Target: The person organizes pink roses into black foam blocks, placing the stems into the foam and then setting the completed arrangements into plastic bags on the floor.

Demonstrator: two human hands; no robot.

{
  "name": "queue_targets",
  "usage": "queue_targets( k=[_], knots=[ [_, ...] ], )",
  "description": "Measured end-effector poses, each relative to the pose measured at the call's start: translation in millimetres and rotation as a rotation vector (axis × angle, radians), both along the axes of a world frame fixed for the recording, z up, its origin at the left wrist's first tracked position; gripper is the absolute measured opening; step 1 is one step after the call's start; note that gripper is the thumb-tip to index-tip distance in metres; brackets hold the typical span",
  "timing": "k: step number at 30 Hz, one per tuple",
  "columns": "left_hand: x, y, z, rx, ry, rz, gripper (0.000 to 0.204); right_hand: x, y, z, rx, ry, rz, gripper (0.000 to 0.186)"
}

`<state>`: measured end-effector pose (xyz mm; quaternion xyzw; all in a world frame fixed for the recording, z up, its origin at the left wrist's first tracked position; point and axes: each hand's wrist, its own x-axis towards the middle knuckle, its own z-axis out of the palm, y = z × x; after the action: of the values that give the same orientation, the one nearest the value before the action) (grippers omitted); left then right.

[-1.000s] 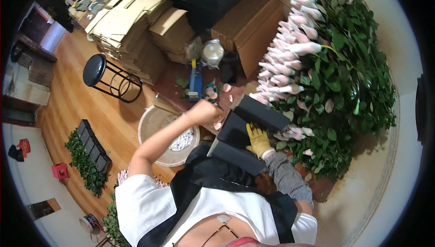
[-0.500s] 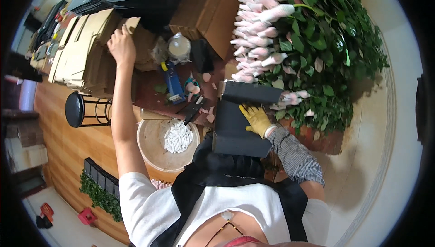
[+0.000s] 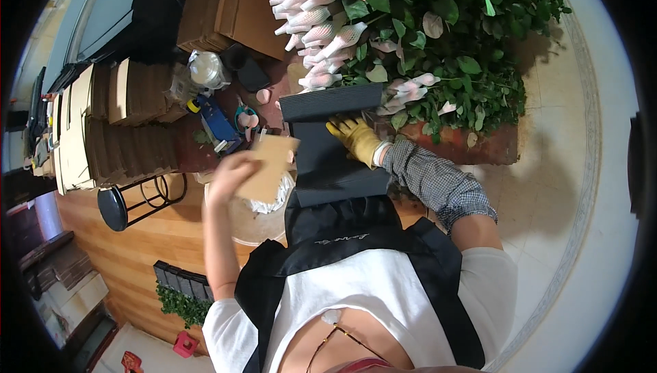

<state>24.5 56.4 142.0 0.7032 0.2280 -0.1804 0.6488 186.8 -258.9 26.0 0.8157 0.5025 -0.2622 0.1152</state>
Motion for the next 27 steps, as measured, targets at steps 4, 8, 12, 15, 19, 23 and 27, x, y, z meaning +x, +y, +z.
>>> queue_targets(
  k=[4, 8, 12, 15, 19, 23, 27],
  knots=[
    [33, -80, -115, -0.195, 0.198, -0.067, 0.044, -11, 9, -19, -0.142, -0.036, 0.053, 0.101],
    [30, -89, -223, 0.391, -0.065, -0.136, 0.031, -11, 18, 18, 0.150, 0.043, 0.007, 0.071],
    [43, -116, -197, 0.663, -0.137, -0.029, 0.031, 4, 12, -3, 0.781, 0.283, -0.098, 0.052],
    [37, -108, -192, 0.948, -0.168, -0.108, 0.032, -18, 35, 0, 0.422, 0.062, 0.013, 0.064],
    [61, -109, -128, 0.787, -0.243, -0.453, 0.038, -19, 35, -16, 0.206, -0.136, 0.033, 0.038],
    [56, -102, -204, 0.407, -0.370, -0.800, 0.036, -6, 26, -8, 0.545, 0.266, -0.153, 0.039],
    [36, -106, -234, 0.305, -0.373, -0.606, 0.046, -2, -2, 82, 0.405, 1.437, -0.372, 0.057]
  ],
)
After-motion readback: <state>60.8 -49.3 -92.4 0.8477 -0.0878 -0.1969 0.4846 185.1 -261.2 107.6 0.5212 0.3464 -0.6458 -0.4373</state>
